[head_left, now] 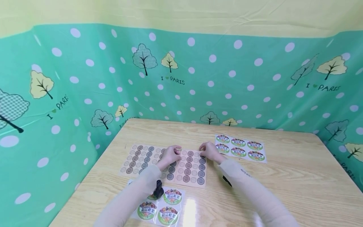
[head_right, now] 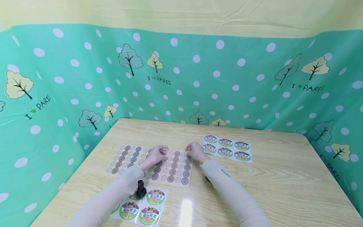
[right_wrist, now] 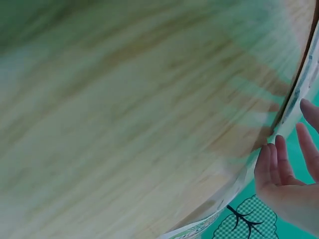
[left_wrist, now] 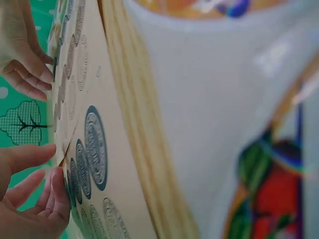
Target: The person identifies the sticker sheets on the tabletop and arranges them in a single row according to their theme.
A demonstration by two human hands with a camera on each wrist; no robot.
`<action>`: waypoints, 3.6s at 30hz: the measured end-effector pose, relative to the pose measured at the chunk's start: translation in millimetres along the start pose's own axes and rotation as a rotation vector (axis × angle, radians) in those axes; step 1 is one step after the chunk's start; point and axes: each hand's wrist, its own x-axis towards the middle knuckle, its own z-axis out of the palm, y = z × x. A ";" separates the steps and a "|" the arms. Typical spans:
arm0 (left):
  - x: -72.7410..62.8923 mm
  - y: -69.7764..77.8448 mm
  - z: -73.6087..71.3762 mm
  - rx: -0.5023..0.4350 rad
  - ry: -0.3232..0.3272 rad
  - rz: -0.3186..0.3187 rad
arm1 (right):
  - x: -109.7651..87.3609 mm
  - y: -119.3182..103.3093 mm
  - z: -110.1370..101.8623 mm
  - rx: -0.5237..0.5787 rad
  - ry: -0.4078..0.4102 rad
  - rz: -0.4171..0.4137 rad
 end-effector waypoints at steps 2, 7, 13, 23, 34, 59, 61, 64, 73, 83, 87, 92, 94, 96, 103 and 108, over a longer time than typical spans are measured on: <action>-1.1 1.2 -2.1 -0.002 0.005 -0.004 | -2.8 0.4 -2.2 0.013 0.009 -0.018; -3.5 3.9 -5.7 0.018 0.011 -0.004 | -13.6 2.6 -12.6 0.098 0.007 -0.022; -3.8 8.4 -4.0 -0.022 -0.045 0.059 | -25.9 14.1 -31.6 0.121 0.013 -0.090; 6.1 33.7 15.5 -0.066 -0.098 0.118 | -45.6 45.8 -78.4 0.079 0.006 -0.106; 28.9 64.7 53.7 -0.100 -0.136 0.107 | -63.5 95.3 -122.8 0.027 0.067 -0.022; 55.3 91.0 108.0 -0.181 -0.074 0.018 | -67.8 152.0 -160.5 0.035 0.100 0.204; 55.5 92.0 109.2 -0.176 -0.068 0.005 | -66.3 154.0 -160.1 0.044 0.090 0.221; 58.9 91.2 113.3 -0.168 -0.069 -0.026 | -65.0 155.8 -159.3 0.048 0.077 0.237; 133.4 20.0 179.1 -0.108 -0.050 0.034 | -64.6 165.0 -159.1 0.032 0.058 0.218; 152.7 2.3 193.7 -0.051 -0.027 0.058 | -64.1 169.3 -158.9 0.027 0.057 0.226; 151.9 3.8 195.5 -0.048 -0.030 0.064 | -64.3 169.4 -159.4 0.037 0.065 0.214; 139.7 13.8 191.6 -0.035 0.012 0.095 | -62.6 168.5 -159.7 0.047 0.063 0.220; 117.7 37.3 173.1 -0.056 -0.017 0.053 | -61.9 168.9 -159.8 0.047 0.061 0.227; 86.7 67.6 148.7 -0.061 -0.038 0.015 | -61.3 169.3 -159.8 0.044 0.060 0.231; 56.7 93.1 129.3 -0.022 0.008 0.022 | -60.2 169.7 -158.4 0.054 0.067 0.215; 62.1 86.2 134.6 0.018 0.015 0.051 | -60.4 170.0 -158.5 0.058 0.070 0.212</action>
